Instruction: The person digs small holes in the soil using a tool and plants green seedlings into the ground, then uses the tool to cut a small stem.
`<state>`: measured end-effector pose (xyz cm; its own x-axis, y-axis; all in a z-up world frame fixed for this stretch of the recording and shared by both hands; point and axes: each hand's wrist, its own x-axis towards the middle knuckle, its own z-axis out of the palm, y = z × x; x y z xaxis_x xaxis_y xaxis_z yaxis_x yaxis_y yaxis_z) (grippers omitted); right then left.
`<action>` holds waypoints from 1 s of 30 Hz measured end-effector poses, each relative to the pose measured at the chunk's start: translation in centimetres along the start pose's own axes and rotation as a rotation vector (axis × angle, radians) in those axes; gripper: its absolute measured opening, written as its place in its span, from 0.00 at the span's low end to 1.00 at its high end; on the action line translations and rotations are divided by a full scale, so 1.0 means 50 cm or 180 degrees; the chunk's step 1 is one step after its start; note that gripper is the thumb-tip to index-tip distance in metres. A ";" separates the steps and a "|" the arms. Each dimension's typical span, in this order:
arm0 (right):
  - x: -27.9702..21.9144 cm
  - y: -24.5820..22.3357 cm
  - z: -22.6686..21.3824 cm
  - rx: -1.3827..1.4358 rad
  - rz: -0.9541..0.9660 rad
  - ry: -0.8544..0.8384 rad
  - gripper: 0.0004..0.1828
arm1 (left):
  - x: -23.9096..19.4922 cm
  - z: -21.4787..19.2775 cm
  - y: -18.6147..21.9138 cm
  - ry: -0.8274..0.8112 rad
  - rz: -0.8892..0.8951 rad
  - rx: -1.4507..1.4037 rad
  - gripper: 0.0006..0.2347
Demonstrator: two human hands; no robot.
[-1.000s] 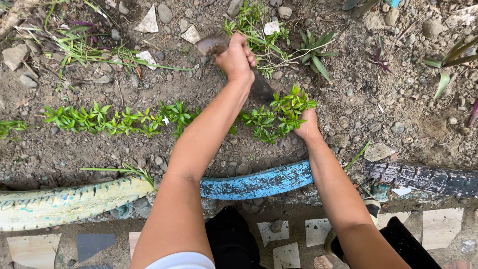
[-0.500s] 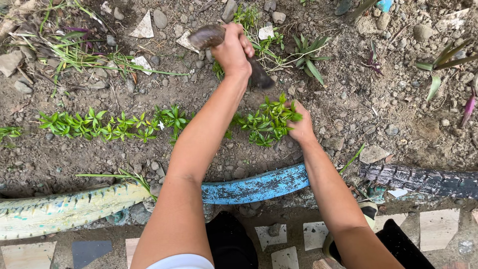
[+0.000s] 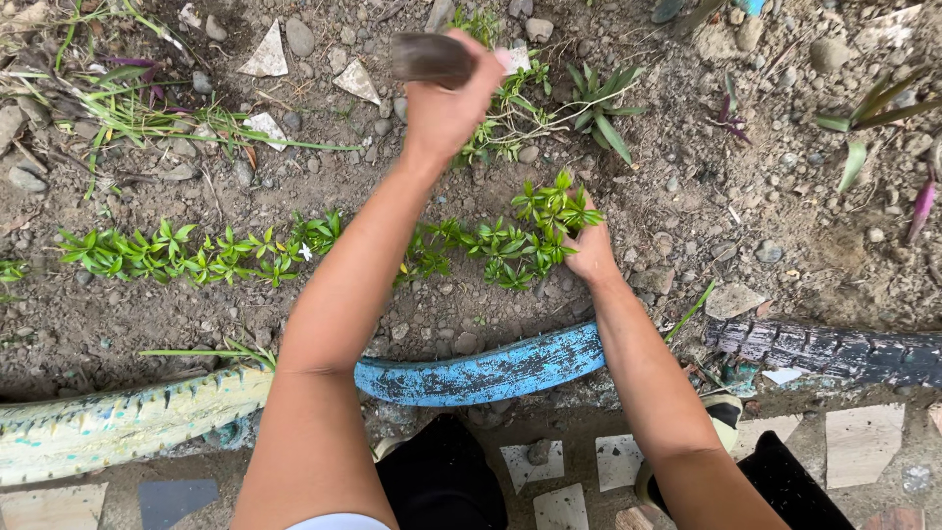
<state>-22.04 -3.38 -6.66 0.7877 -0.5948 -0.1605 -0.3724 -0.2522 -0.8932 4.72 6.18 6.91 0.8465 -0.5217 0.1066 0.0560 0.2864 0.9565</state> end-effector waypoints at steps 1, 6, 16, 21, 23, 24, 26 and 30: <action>0.002 0.004 0.001 0.0065 0.0031 -0.0027 0.20 | -0.006 -0.010 0.010 -0.0732 0.0178 0.0924 0.10; 0.011 0.042 0.014 0.0600 0.0124 -0.0127 0.24 | -0.043 -0.028 -0.042 -0.2237 0.0097 0.2353 0.14; 0.005 0.030 0.013 0.0972 -0.0185 0.0139 0.18 | -0.119 -0.015 -0.105 -0.2323 0.0955 0.3723 0.16; 0.011 0.021 0.011 0.1637 0.0166 0.0121 0.17 | -0.119 0.028 -0.144 -0.3115 -0.0188 0.3511 0.11; 0.006 0.013 0.004 0.0345 -0.0511 0.0159 0.27 | -0.128 0.031 -0.164 -0.3201 -0.0327 0.2960 0.09; 0.004 0.010 0.001 0.0351 -0.0504 0.0162 0.27 | -0.131 0.030 -0.174 -0.3209 -0.0334 0.2962 0.09; 0.003 0.006 -0.004 -0.0198 -0.0431 0.0269 0.28 | -0.133 0.026 -0.192 -0.3040 -0.0673 0.2455 0.09; 0.005 0.009 0.003 0.0094 -0.0001 0.0205 0.27 | -0.134 0.024 -0.235 -0.3095 -0.0063 0.2567 0.15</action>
